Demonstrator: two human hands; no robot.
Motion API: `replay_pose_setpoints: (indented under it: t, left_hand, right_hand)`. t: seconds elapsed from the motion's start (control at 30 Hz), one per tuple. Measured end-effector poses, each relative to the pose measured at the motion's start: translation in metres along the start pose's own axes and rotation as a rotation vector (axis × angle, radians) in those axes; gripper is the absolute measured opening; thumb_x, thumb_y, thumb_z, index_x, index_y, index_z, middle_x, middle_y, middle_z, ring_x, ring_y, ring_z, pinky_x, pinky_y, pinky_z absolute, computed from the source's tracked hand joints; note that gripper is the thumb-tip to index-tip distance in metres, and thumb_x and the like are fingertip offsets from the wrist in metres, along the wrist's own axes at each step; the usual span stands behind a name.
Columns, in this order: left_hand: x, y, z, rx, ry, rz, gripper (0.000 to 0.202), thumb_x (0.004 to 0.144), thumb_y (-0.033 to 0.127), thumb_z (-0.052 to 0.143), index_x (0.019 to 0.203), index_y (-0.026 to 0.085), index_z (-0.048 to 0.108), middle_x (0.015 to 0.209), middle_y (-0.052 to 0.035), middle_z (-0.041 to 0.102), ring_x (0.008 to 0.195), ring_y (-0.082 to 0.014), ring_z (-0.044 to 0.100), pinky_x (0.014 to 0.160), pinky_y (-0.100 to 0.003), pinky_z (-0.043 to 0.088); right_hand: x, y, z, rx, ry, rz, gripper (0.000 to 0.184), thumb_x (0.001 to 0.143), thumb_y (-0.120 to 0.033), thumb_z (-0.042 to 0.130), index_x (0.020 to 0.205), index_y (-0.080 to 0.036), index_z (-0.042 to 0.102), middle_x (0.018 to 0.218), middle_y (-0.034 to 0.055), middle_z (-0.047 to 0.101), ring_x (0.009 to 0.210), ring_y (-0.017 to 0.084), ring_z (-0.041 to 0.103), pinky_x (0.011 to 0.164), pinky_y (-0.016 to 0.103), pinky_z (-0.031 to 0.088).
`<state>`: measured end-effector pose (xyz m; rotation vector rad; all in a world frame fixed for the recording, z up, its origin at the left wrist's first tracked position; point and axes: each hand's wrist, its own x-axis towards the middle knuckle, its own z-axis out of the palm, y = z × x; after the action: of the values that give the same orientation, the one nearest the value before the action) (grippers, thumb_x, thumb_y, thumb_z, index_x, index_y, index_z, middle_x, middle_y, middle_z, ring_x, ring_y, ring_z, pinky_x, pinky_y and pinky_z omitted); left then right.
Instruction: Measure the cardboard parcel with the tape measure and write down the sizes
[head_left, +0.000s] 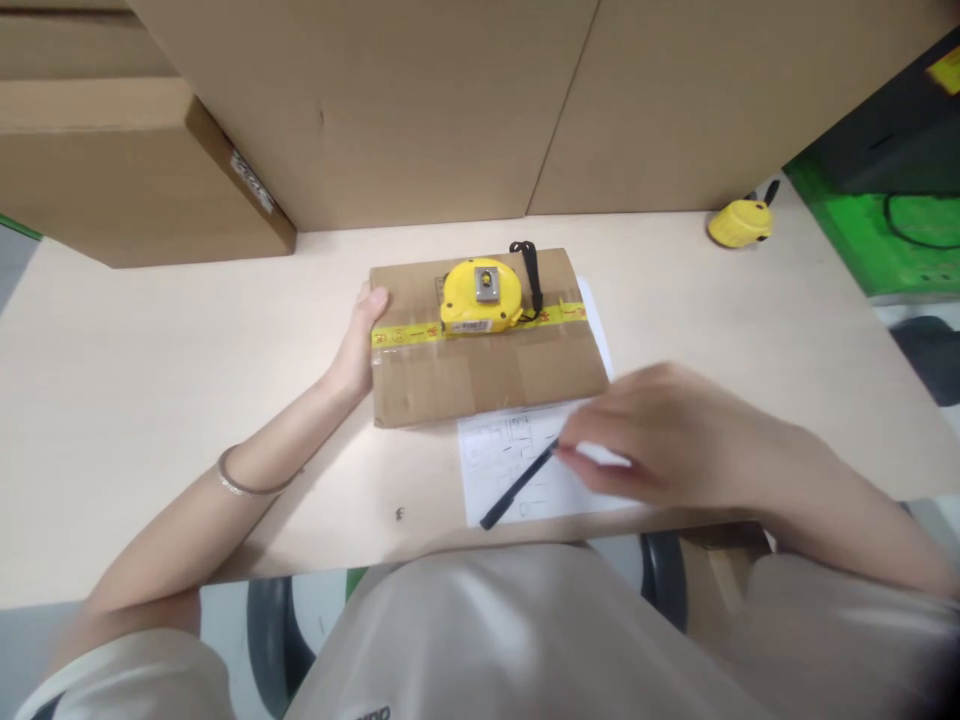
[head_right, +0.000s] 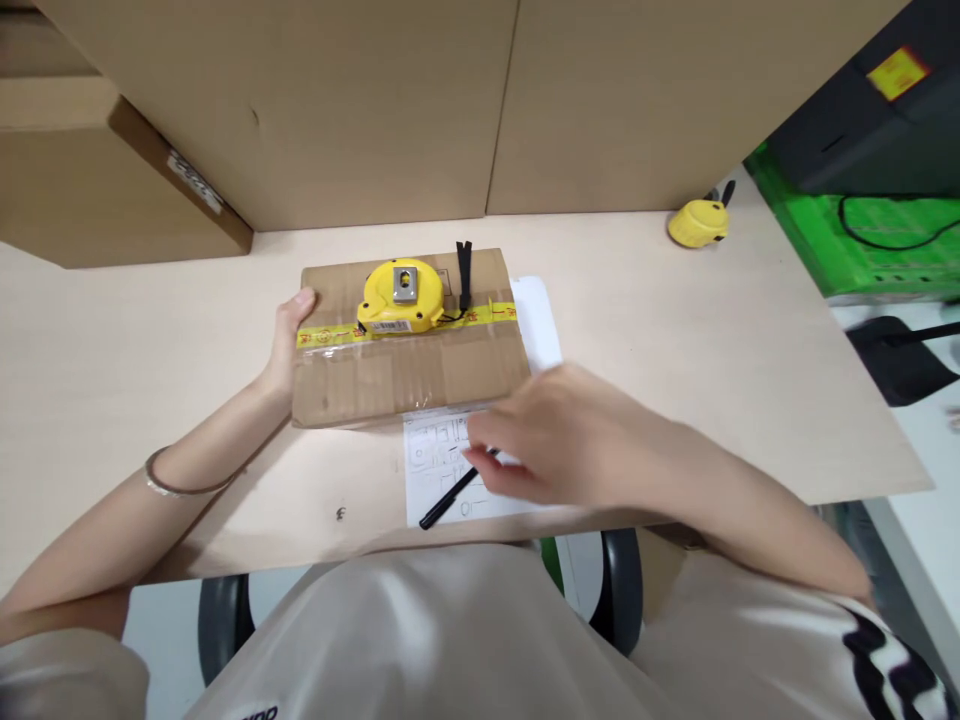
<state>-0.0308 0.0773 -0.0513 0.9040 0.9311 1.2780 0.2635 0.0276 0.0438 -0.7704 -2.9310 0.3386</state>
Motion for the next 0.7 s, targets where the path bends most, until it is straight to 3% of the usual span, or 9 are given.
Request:
replay_pose_setpoints:
  t: [0.07, 0.1, 0.17, 0.27, 0.4, 0.53, 0.7]
  left_hand:
    - [-0.001, 0.000, 0.005, -0.036, -0.009, -0.022, 0.053, 0.089, 0.059, 0.056, 0.116, 0.015, 0.065, 0.119, -0.0118, 0.075, 0.130, -0.0345, 0.062, 0.110, -0.046, 0.051]
    - [-0.002, 0.000, 0.006, -0.056, -0.020, -0.040, 0.055, 0.090, 0.060, 0.055, 0.116, 0.014, 0.066, 0.118, -0.0126, 0.076, 0.129, -0.0351, 0.063, 0.110, -0.047, 0.051]
    - [-0.002, -0.001, 0.006, -0.086, -0.033, -0.049, 0.056, 0.091, 0.060, 0.053, 0.117, 0.012, 0.067, 0.115, -0.0127, 0.077, 0.126, -0.0353, 0.065, 0.110, -0.049, 0.051]
    - [-0.002, -0.003, 0.004, -0.112, -0.032, -0.015, 0.054, 0.094, 0.058, 0.051, 0.118, 0.013, 0.068, 0.115, -0.0104, 0.078, 0.126, -0.0339, 0.065, 0.111, -0.049, 0.051]
    - [-0.003, -0.003, 0.004, -0.122, -0.027, -0.077, 0.060, 0.093, 0.061, 0.050, 0.123, 0.012, 0.068, 0.120, -0.0117, 0.076, 0.130, -0.0354, 0.062, 0.114, -0.049, 0.049]
    - [-0.006, -0.002, 0.007, -0.125, -0.011, -0.117, 0.066, 0.090, 0.066, 0.050, 0.125, 0.013, 0.067, 0.120, -0.0112, 0.076, 0.131, -0.0365, 0.061, 0.113, -0.051, 0.050]
    - [-0.007, -0.002, 0.009, -0.108, 0.023, -0.110, 0.060, 0.090, 0.066, 0.050, 0.117, 0.016, 0.070, 0.116, -0.0083, 0.078, 0.136, -0.0364, 0.057, 0.115, -0.052, 0.049]
  right_hand:
    - [-0.026, -0.009, 0.023, -0.035, -0.123, 0.071, 0.013, 0.089, -0.020, 0.058, 0.076, -0.022, 0.060, 0.053, -0.0048, 0.055, 0.048, 0.012, 0.045, 0.054, 0.031, 0.022]
    - [-0.035, -0.011, 0.036, -0.084, -0.115, 0.103, 0.010, 0.086, -0.013, 0.058, 0.081, -0.021, 0.062, 0.057, -0.0038, 0.059, 0.048, 0.013, 0.046, 0.054, 0.032, 0.021]
    - [-0.044, -0.013, 0.061, -0.167, -0.039, 0.133, 0.022, 0.080, 0.001, 0.054, 0.085, -0.018, 0.065, 0.060, -0.0009, 0.061, 0.048, 0.013, 0.046, 0.053, 0.033, 0.020]
    - [-0.045, -0.012, 0.081, -0.175, 0.063, 0.128, 0.034, 0.078, 0.012, 0.045, 0.084, -0.015, 0.066, 0.062, 0.0022, 0.062, 0.051, 0.014, 0.046, 0.053, 0.033, 0.023]
    - [-0.050, -0.004, 0.080, -0.031, 0.175, 0.132, 0.024, 0.089, 0.000, 0.052, 0.077, -0.018, 0.062, 0.061, 0.0009, 0.061, 0.053, 0.013, 0.045, 0.053, 0.032, 0.028]
    - [-0.062, 0.006, 0.078, 0.229, 0.312, 0.239, 0.018, 0.092, -0.015, 0.055, 0.075, -0.021, 0.053, 0.055, -0.0030, 0.054, 0.048, 0.010, 0.045, 0.050, 0.028, 0.031]
    - [-0.062, 0.015, 0.091, 0.662, 0.268, 0.366, 0.025, 0.102, -0.025, 0.044, 0.080, -0.020, 0.052, 0.062, -0.0024, 0.065, 0.047, 0.007, 0.057, 0.045, 0.020, 0.043]
